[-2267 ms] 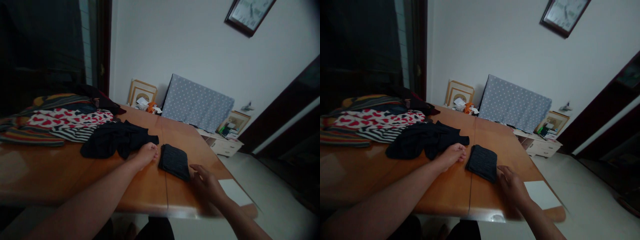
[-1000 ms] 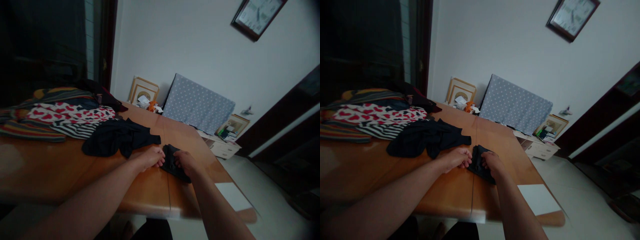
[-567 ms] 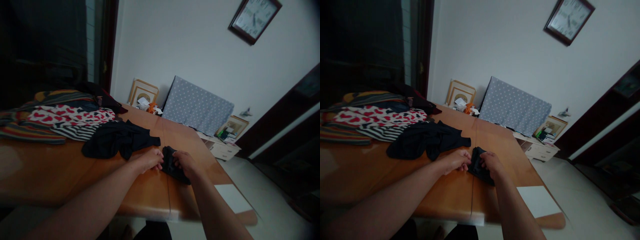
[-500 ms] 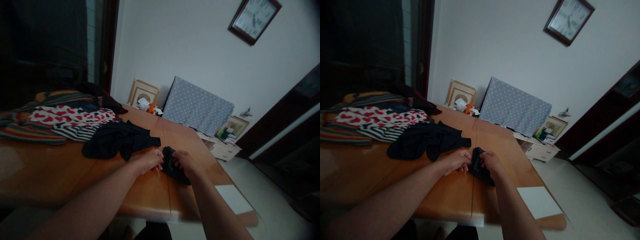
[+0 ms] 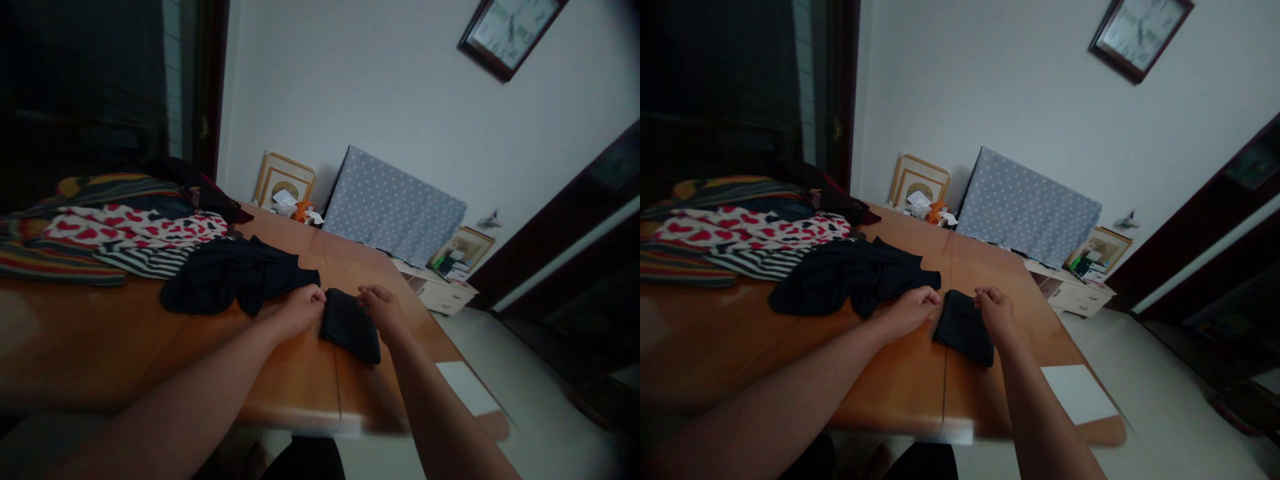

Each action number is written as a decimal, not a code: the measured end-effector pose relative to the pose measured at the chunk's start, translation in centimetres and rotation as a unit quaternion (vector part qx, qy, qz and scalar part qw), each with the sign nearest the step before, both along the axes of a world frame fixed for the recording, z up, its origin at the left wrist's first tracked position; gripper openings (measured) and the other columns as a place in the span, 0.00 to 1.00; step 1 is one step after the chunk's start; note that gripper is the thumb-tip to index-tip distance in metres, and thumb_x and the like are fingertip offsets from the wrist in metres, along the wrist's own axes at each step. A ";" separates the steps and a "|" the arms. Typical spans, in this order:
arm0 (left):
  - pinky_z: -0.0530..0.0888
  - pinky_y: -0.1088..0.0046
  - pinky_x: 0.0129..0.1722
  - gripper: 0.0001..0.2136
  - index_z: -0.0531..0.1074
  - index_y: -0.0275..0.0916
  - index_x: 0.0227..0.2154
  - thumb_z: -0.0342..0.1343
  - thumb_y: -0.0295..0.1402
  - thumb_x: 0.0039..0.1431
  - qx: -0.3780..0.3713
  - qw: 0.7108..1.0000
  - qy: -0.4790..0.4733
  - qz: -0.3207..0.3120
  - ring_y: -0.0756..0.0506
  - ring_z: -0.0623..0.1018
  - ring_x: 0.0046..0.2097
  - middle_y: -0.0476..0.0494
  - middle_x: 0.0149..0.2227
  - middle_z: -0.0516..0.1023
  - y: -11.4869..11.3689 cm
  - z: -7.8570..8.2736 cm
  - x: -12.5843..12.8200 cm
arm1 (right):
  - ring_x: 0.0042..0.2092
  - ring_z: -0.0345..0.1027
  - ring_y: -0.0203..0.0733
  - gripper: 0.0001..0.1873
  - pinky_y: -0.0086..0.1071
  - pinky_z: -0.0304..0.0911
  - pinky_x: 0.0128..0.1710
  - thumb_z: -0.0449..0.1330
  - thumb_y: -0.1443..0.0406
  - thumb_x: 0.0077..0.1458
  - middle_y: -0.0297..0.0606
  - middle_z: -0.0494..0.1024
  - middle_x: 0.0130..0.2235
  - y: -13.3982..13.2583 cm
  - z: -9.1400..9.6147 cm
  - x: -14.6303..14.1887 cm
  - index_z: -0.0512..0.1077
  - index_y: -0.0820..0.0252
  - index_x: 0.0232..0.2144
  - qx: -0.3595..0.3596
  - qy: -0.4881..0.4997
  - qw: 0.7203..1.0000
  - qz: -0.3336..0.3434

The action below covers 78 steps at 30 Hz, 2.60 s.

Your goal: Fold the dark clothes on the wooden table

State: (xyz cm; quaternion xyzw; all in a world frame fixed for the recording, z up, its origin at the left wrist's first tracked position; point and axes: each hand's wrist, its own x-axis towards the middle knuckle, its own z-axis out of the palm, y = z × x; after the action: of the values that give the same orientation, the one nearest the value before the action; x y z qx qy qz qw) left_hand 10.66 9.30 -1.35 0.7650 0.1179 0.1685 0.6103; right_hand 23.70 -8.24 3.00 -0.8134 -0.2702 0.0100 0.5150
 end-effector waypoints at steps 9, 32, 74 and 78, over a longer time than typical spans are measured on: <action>0.66 0.61 0.57 0.11 0.81 0.48 0.40 0.62 0.32 0.52 0.303 0.939 -0.113 -0.117 0.38 0.74 0.53 0.44 0.46 0.80 -0.2 -0.1 -1.3 | 0.71 0.50 0.52 0.27 0.52 0.44 0.69 0.56 0.54 0.62 0.43 0.65 0.67 -0.9 -4.2 0.2 0.71 0.54 0.61 -0.230 -0.193 0.940 0.164; 0.67 0.63 0.53 0.15 0.77 0.47 0.45 0.58 0.34 0.54 0.407 0.900 -0.061 -0.146 0.40 0.75 0.52 0.49 0.49 0.80 -0.5 0.3 -1.6 | 0.44 0.66 0.44 0.06 0.38 0.61 0.45 0.58 0.70 0.54 0.37 0.71 0.39 -10.3 -4.5 -5.1 0.70 0.55 0.35 -0.186 -0.228 0.949 0.111; 0.72 0.68 0.45 0.10 0.78 0.41 0.36 0.51 0.29 0.59 0.296 0.949 -0.107 -0.030 0.44 0.77 0.44 0.45 0.39 0.80 1.9 -0.9 0.3 | 0.61 0.67 0.50 0.26 0.45 0.62 0.61 0.57 0.57 0.63 0.46 0.73 0.59 -7.4 -2.5 -7.5 0.69 0.56 0.61 -0.206 -0.243 0.941 0.113; 0.71 0.68 0.43 0.11 0.78 0.41 0.36 0.50 0.29 0.59 0.308 0.946 -0.101 -0.030 0.44 0.77 0.42 0.45 0.39 0.80 2.0 -0.7 0.1 | 0.70 0.53 0.53 0.34 0.50 0.51 0.68 0.56 0.58 0.63 0.48 0.61 0.69 -5.6 -2.7 -8.3 0.59 0.60 0.69 -0.311 -0.255 0.904 0.144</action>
State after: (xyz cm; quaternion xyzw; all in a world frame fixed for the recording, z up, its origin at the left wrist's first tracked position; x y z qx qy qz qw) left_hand 10.79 11.34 -2.03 0.8976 -0.0256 0.2547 0.3588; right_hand 15.41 -13.86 0.34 -0.8593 -0.4898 -0.0396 0.1420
